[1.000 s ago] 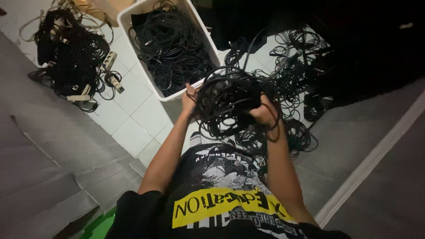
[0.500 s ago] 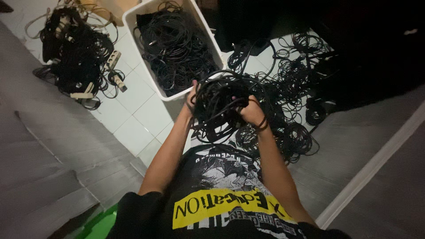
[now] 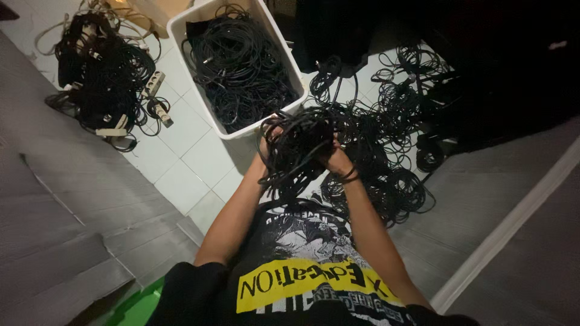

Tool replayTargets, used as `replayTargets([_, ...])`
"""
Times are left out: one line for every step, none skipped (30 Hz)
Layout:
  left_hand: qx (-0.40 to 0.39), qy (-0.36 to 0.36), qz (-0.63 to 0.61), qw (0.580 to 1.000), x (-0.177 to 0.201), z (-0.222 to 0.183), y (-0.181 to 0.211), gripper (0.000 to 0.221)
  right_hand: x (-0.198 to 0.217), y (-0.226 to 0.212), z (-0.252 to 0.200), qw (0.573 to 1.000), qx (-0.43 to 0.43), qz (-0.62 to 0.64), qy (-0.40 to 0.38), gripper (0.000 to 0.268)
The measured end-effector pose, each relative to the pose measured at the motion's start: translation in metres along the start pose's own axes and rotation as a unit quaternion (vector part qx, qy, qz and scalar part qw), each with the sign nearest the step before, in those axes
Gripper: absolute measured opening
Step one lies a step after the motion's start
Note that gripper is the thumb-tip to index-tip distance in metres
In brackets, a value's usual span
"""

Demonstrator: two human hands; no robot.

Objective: The person picks up tangled black cables from the floor and a bin, coiling them into loops by hand and placing them into the bin.

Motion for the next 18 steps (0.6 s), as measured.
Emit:
replayTargets([0.057,0.006,-0.102,0.993,0.008,0.005,-0.007,0.026,-0.008,0.012,0.002,0.999,-0.027,0.006,-0.046,0.044])
replayTargets([0.114,0.011,-0.202,0.973,0.014,0.015,-0.013,0.025,-0.011,0.019,0.003,0.997,0.01,0.035,-0.062,0.044])
replayTargets([0.168,0.016,-0.3,0.939,0.013,0.018,-0.015,0.025,-0.011,0.024,0.002,0.994,0.047,0.064,-0.078,0.044])
replayTargets([0.132,-0.028,-0.254,0.958,0.016,0.011,-0.015,0.029,-0.012,0.029,0.001,0.988,0.084,0.092,-0.095,0.044])
replayTargets([0.108,-0.051,-0.219,0.968,0.019,0.003,-0.015,0.029,-0.016,0.033,0.002,0.987,0.103,0.058,-0.107,0.041])
replayTargets([0.089,-0.063,-0.196,0.974,0.019,-0.001,-0.014,0.029,-0.023,0.035,0.003,0.985,0.121,0.024,-0.12,0.039])
replayTargets([0.09,-0.034,-0.161,0.982,0.022,-0.005,-0.015,0.029,-0.026,0.035,0.003,0.981,0.139,-0.011,-0.131,0.037])
replayTargets([0.09,-0.005,-0.123,0.988,0.021,-0.008,-0.015,0.03,-0.025,0.037,0.002,0.985,0.128,-0.009,-0.111,0.043])
replayTargets([0.09,0.023,-0.088,0.992,0.018,-0.009,-0.015,0.031,-0.023,0.036,-0.001,0.989,0.118,-0.006,-0.09,0.049])
replayTargets([0.09,0.042,-0.063,0.993,0.014,-0.008,-0.015,0.033,-0.02,0.033,-0.002,0.992,0.107,-0.004,-0.07,0.057])
replayTargets([0.091,0.061,-0.038,0.993,0.011,-0.009,-0.014,0.034,-0.021,0.033,-0.003,0.994,0.067,0.039,-0.081,0.055])
replayTargets([0.09,0.079,-0.017,0.993,0.009,-0.01,-0.014,0.036,-0.023,0.033,-0.005,0.992,0.025,0.082,-0.093,0.053])
replayTargets([0.09,0.089,-0.002,0.992,0.008,-0.009,-0.013,0.037,-0.023,0.035,-0.004,0.987,-0.015,0.123,-0.103,0.051])
replayTargets([0.09,0.098,0.011,0.991,0.01,-0.007,-0.013,0.039,-0.022,0.033,-0.005,0.992,0.018,0.107,-0.057,0.053])
replayTargets([0.086,0.11,0.021,0.99,0.013,-0.005,-0.013,0.041,-0.023,0.033,-0.007,0.994,0.052,0.091,-0.014,0.055])
replayTargets([0.087,0.109,0.046,0.989,0.018,-0.003,-0.013,0.044,-0.023,0.033,-0.011,0.993,0.085,0.076,0.029,0.058])
replayTargets([0.083,0.11,0.071,0.988,0.024,-0.001,-0.013,0.046,-0.025,0.041,-0.012,0.992,0.039,0.122,0.02,0.059])
replayTargets([0.08,0.107,0.11,0.985,0.023,0.001,-0.012,0.046,-0.029,0.048,-0.015,0.986,-0.008,0.167,0.011,0.061])
Point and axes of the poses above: each hand's wrist, its own z-axis towards the middle knuckle, its own x-axis out of the back of the hand, y = z × x, the point moved 4 cm from there along z, towards the middle knuckle, and after that the axes turned 9 degrees about -x, right-handed, at the moved point
